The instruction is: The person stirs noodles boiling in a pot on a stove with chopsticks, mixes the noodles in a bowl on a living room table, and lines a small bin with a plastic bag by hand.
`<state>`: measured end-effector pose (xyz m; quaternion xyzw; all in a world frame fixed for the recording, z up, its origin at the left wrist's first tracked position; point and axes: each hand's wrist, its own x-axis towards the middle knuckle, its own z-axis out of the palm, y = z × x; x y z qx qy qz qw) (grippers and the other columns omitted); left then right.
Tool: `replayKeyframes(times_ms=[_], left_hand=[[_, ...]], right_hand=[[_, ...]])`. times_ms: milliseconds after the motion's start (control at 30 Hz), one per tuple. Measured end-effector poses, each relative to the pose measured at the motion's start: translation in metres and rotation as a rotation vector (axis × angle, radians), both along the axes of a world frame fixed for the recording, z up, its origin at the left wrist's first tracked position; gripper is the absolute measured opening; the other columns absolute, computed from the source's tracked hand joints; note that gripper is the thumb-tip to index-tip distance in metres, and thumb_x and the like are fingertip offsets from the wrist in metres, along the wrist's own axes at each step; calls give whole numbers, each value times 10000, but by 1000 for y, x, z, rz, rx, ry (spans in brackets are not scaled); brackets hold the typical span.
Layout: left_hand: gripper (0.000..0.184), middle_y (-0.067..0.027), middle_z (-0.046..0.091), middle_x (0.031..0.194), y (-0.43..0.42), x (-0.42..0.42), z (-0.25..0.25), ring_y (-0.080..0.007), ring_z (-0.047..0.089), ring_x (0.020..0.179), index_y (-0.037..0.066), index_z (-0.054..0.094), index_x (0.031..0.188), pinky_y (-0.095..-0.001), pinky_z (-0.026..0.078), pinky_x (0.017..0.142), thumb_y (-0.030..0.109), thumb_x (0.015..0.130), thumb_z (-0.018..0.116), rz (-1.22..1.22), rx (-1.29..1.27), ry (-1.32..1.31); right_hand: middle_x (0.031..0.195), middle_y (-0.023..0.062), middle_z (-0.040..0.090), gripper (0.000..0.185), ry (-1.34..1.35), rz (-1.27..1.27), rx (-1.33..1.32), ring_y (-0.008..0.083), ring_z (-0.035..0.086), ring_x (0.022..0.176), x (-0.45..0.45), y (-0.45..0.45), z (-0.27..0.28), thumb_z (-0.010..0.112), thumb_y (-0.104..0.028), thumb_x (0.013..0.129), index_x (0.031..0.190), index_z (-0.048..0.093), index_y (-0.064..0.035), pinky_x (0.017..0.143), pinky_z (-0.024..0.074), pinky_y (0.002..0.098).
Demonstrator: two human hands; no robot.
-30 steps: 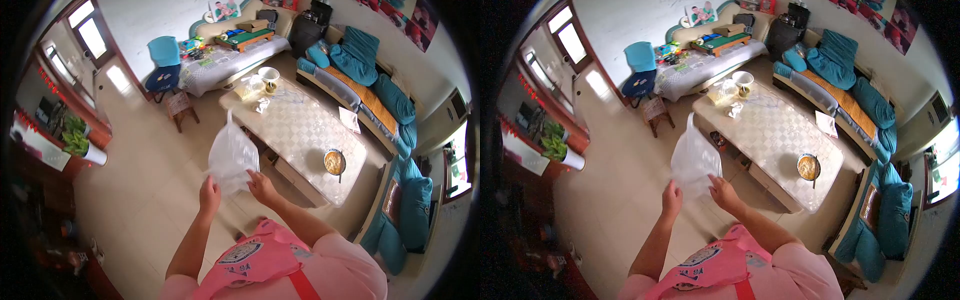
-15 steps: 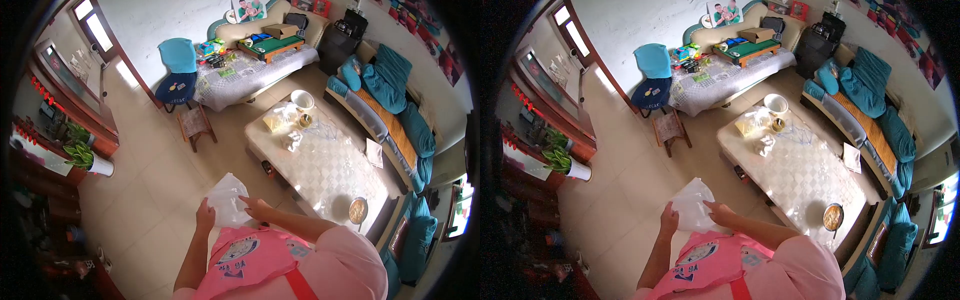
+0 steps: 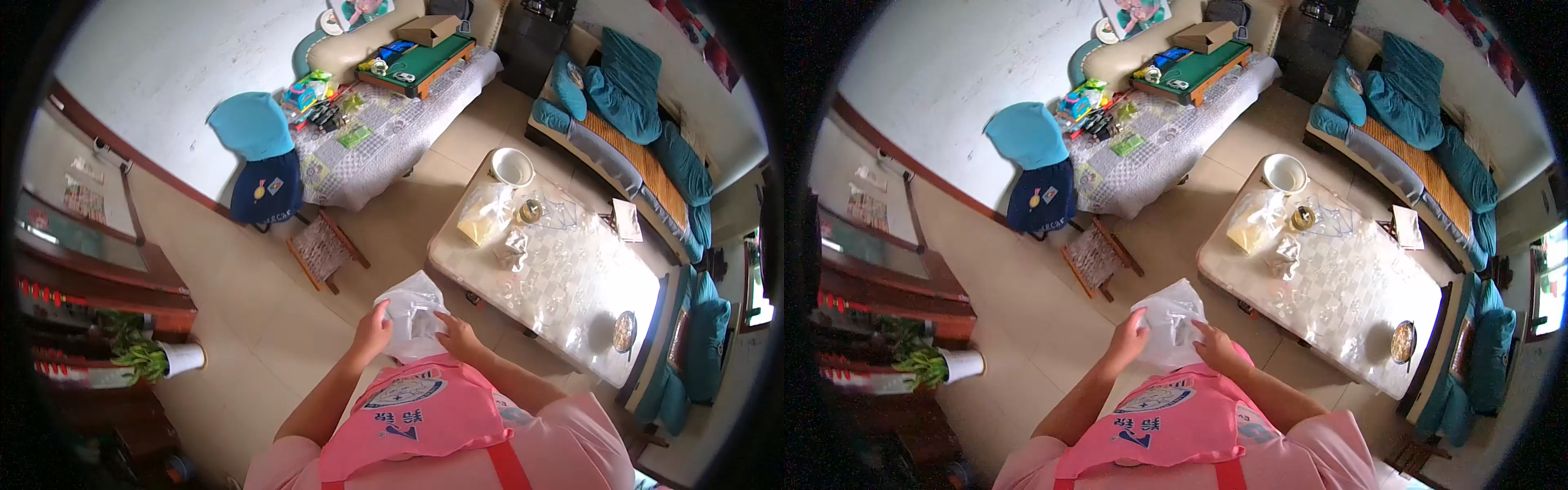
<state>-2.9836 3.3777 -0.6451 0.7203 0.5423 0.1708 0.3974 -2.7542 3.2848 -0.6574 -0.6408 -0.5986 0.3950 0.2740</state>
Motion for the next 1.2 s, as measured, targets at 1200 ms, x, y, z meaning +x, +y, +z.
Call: replayKeyframes(times_ms=[1200], left_hand=[[617, -209, 584, 1073, 683, 294, -68, -373, 601, 922, 78, 366, 1239, -436, 478, 796, 141, 732, 713, -897, -231, 164]], right_hand=[[801, 184, 609, 357, 283, -1094, -227, 306, 595, 699, 138, 543, -27, 645, -95, 789, 1133, 562, -52, 650, 476, 384]])
